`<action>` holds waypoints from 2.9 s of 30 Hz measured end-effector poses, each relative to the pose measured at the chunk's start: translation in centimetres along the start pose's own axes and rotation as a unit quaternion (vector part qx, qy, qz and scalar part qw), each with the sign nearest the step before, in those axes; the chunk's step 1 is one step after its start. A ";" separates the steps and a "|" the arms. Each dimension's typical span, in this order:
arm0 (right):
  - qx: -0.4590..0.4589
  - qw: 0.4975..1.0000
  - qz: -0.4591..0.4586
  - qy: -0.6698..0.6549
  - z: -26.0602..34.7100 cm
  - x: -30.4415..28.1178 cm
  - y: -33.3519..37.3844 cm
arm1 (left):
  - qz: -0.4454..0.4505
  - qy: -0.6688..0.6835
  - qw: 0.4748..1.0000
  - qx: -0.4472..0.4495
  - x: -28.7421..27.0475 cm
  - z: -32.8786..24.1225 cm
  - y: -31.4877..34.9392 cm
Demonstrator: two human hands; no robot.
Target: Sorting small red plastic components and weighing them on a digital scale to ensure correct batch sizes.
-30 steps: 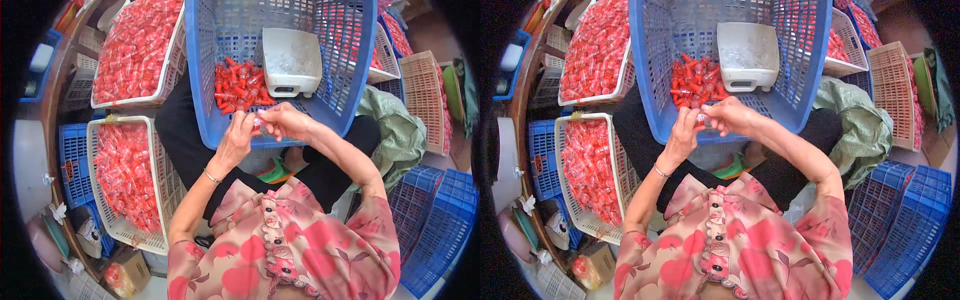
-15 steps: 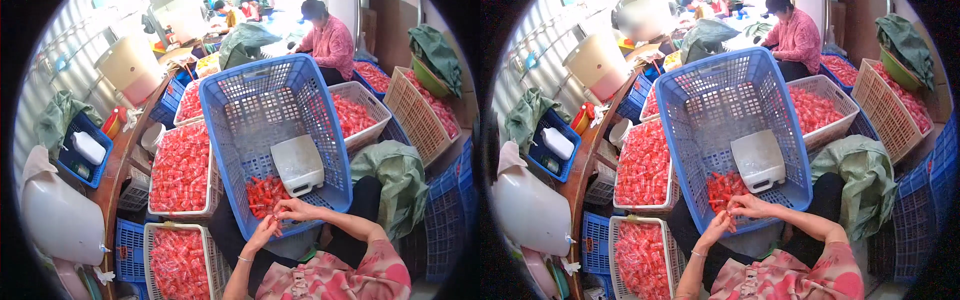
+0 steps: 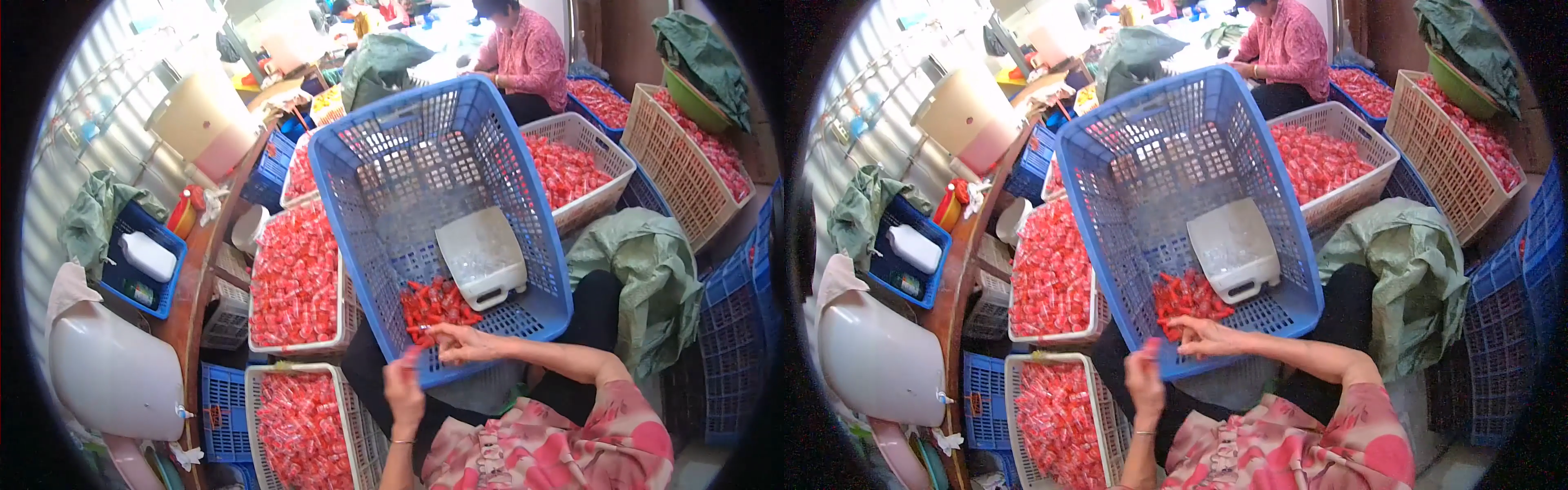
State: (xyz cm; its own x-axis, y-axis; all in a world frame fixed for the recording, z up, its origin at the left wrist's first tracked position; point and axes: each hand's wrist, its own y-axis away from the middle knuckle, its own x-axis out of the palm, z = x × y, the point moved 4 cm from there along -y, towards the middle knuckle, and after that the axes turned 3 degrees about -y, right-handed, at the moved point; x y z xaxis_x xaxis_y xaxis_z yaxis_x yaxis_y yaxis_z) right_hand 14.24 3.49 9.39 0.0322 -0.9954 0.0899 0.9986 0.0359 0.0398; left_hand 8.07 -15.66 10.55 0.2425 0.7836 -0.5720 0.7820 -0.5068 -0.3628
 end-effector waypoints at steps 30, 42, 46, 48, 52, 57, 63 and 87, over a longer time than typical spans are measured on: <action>0.053 0.689 -0.183 0.699 -10.4 -20.6 -16.1 | 0.130 -0.355 0.906 -0.190 19.5 14.6 -16.4; 0.018 0.955 -0.240 0.171 -3.8 -21.1 -11.5 | 0.054 0.193 0.948 -0.246 16.8 14.3 -14.9; -0.006 0.968 -0.152 0.199 0.3 -16.8 -8.0 | 0.173 0.424 0.854 -0.247 14.7 7.1 -12.8; -0.075 0.963 -0.118 0.231 2.2 -14.5 -7.5 | 0.183 0.470 0.828 -0.244 13.2 5.4 -11.6; -0.061 0.952 -0.017 0.299 5.1 -12.1 -6.4 | 0.223 0.571 0.756 -0.231 11.6 3.0 -10.6; -0.061 0.946 0.019 0.319 5.8 -10.9 -6.1 | 0.269 0.568 0.755 -0.187 12.0 1.4 -10.4; -0.164 0.915 0.052 0.364 9.6 -7.5 -3.2 | 0.277 0.530 0.786 -0.158 10.3 0.2 -9.9; 0.054 0.988 -0.026 0.144 4.9 -2.6 -2.6 | -0.264 0.045 0.963 -0.016 -8.7 3.5 -3.0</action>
State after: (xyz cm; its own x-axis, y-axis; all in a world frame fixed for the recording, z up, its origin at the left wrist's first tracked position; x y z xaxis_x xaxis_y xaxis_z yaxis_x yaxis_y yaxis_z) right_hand 11.37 6.40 13.92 0.0081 -0.9796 -0.2007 0.9892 -0.0215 0.1451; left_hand 1.60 -22.20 14.07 -0.1471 0.9577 -0.2475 0.8262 -0.0186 -0.5631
